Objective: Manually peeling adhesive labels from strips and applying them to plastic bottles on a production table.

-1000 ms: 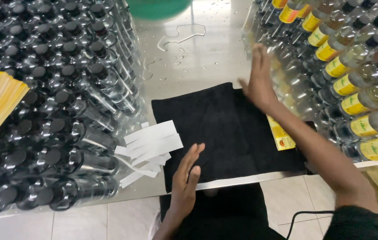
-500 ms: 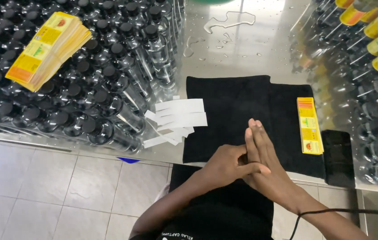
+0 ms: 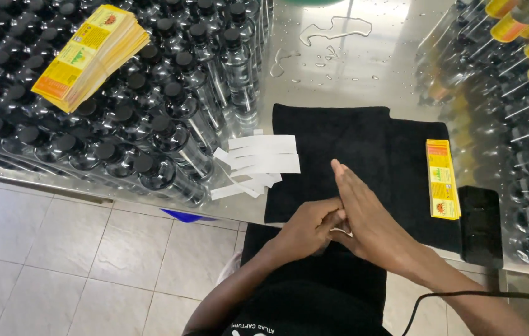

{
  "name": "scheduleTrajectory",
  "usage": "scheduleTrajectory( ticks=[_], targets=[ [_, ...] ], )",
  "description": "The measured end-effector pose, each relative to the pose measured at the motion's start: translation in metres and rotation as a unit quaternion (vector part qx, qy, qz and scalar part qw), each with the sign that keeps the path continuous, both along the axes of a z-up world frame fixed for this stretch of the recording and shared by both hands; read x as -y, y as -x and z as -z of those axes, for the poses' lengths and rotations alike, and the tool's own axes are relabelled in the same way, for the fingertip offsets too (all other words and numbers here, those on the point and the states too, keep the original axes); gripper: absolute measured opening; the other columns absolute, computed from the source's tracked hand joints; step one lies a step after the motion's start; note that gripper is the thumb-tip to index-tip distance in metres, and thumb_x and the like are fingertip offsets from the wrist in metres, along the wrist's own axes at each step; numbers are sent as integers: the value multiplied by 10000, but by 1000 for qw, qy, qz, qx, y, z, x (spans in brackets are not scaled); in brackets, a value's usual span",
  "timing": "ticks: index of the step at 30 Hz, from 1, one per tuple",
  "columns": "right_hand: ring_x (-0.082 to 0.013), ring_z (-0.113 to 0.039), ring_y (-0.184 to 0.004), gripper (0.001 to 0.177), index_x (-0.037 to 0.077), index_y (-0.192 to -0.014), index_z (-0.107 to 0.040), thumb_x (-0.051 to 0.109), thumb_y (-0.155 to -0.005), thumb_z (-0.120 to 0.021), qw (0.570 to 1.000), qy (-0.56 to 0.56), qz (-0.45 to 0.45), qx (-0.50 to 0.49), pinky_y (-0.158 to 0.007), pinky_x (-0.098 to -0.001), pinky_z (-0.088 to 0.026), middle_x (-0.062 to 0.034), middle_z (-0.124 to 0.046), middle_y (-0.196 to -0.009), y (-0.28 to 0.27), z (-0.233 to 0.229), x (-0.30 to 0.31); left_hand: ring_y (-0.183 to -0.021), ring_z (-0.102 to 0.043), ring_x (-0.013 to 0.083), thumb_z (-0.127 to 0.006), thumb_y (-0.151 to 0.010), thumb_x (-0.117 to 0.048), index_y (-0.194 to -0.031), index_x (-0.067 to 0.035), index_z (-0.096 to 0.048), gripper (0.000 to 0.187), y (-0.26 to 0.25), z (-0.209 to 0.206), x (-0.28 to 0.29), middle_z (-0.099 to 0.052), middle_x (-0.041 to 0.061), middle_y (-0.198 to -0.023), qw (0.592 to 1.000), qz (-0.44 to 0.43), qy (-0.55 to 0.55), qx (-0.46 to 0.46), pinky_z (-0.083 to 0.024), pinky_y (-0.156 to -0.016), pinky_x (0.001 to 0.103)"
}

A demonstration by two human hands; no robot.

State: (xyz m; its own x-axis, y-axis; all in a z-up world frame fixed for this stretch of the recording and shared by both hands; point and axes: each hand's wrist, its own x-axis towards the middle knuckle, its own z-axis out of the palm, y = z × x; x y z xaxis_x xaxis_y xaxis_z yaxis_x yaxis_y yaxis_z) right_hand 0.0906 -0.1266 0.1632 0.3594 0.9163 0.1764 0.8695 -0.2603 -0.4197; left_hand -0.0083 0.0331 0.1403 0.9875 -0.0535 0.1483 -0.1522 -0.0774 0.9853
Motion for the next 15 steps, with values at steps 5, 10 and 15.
scheduleTrajectory(
  ticks=[5, 10, 15],
  targets=[
    [-457, -441, -1547, 1153, 54, -1671, -423, 261, -693, -997, 989, 134, -46, -34, -1235, -508, -445, -244, -446, -1685, -58, -30, -69, -937, -828, 236, -630, -1136, -229, -1214, -120, -795, 212, 10, 27, -17, -862, 97, -1031, 960, -273, 41, 40, -623, -885, 372],
    [-425, -624, -1385, 852, 71, -1604, -538, 224, -867, -937, 987, -20, 37, -154, -1130, -439, -568, -232, -626, -1480, -135, 41, -186, -822, -843, 207, -867, -962, -160, -971, -64, -830, 104, 42, 13, -17, -864, 92, -839, 911, -396, 32, 109, -641, -770, 311],
    [-345, -630, -1361, 838, 24, -1474, -485, 467, -902, -908, 968, -156, 77, -179, -1047, -470, -595, -208, -641, -1463, -152, 72, -281, -696, -719, 145, -613, -1107, -125, -912, -57, -768, 258, 68, -4, -12, -771, 57, -831, 941, -281, 12, 191, -552, -625, 264]
  ],
)
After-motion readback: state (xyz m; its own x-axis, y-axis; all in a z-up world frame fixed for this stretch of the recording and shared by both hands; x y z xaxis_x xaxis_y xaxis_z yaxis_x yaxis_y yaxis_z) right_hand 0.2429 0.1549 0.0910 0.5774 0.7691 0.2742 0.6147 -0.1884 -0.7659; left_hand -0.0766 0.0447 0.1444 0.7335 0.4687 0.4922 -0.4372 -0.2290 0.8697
